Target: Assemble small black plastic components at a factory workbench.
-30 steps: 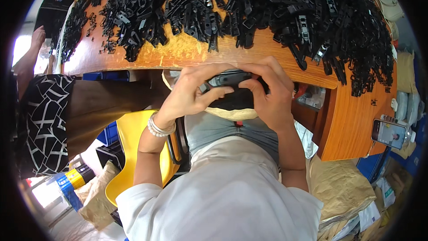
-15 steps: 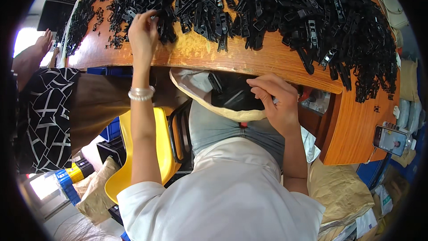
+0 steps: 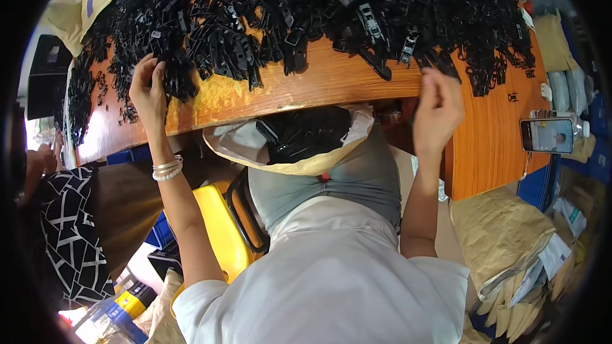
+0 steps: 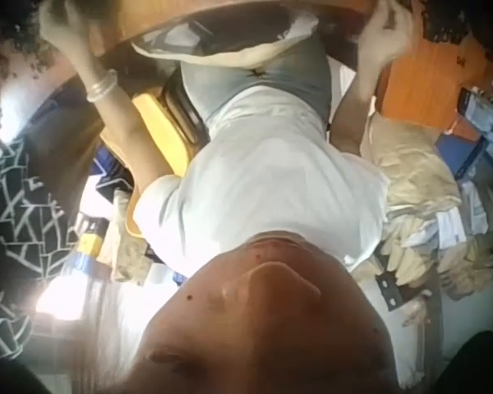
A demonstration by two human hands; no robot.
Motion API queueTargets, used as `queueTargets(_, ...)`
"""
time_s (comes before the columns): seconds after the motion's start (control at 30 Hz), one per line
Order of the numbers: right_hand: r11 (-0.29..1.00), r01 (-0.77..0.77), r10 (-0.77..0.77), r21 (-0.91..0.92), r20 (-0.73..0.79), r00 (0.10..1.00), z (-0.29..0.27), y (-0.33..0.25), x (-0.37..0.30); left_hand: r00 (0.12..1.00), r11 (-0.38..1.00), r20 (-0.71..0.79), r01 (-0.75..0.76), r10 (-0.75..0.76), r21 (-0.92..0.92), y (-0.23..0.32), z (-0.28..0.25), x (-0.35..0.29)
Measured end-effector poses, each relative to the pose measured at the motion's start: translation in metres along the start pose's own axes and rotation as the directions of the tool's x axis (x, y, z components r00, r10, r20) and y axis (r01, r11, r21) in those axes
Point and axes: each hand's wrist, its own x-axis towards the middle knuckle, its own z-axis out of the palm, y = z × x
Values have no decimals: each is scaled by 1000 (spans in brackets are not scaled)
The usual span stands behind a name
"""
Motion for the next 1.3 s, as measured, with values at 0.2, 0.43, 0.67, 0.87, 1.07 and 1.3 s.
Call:
queueTargets(0.2,868,-88,-7,-489,-189,982,-13,53,52,952,884,110,308,-287,-352,38,12,-17)
queueTargets(0.43,623,-219,216,-751,-105,971,-7,59,79,889,786,318,444,-328,-430,75,14,-24)
queueTargets(0.67,834,32,-72,-550,-51,996,-28,5,41,768,452,596,629,-234,-633,126,14,-39)
queueTargets(0.87,815,444,-559,373,303,772,4,-83,5,685,205,717,726,-131,-656,162,19,-47)
queueTargets(1.07,760,523,-640,386,304,706,19,-92,-3,712,337,691,685,-123,-646,163,16,-51)
queueTargets(1.3,700,300,-612,648,328,720,24,-87,-5,551,-190,834,817,-17,-544,160,17,-55)
